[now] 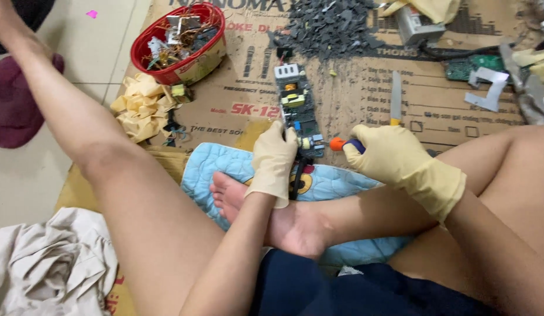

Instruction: The person sits on the floor and uses a screwdriver to remove screws from a small electronic component. They then use a knife to scrape or pry at the component's casing while holding it with gloved hands.

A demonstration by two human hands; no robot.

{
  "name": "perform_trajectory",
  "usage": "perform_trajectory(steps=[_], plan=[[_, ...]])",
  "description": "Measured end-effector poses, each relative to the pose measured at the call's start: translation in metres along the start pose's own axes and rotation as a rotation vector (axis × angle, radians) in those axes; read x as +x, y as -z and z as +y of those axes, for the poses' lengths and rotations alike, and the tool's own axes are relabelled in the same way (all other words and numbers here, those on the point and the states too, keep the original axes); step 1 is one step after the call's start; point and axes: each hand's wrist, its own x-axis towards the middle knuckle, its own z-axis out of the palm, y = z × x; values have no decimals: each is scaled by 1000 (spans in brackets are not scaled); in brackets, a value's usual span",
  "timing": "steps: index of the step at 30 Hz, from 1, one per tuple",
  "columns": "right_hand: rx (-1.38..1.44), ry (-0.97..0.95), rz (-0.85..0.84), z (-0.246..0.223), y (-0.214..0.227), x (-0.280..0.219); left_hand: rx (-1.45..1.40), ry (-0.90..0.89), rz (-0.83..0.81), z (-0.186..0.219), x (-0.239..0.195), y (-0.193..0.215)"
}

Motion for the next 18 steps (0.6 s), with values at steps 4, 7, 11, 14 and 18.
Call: perform_trajectory(steps=[4, 7, 11, 14, 18], plan=[[29, 11, -84, 7, -4, 8, -8, -46, 10, 1, -3, -1], [-26, -54, -211, 22, -25, 27, 67, -124, 69, -5, 5, -8], [-215, 25, -192, 12, -18, 22, 47, -181, 55, -9, -1, -7], [-416, 125, -166, 4, 0, 21, 60, -198, 53, -4, -3, -6], [-344, 242, -94, 19, -27, 36, 116, -202, 128, -9, 4, -20]])
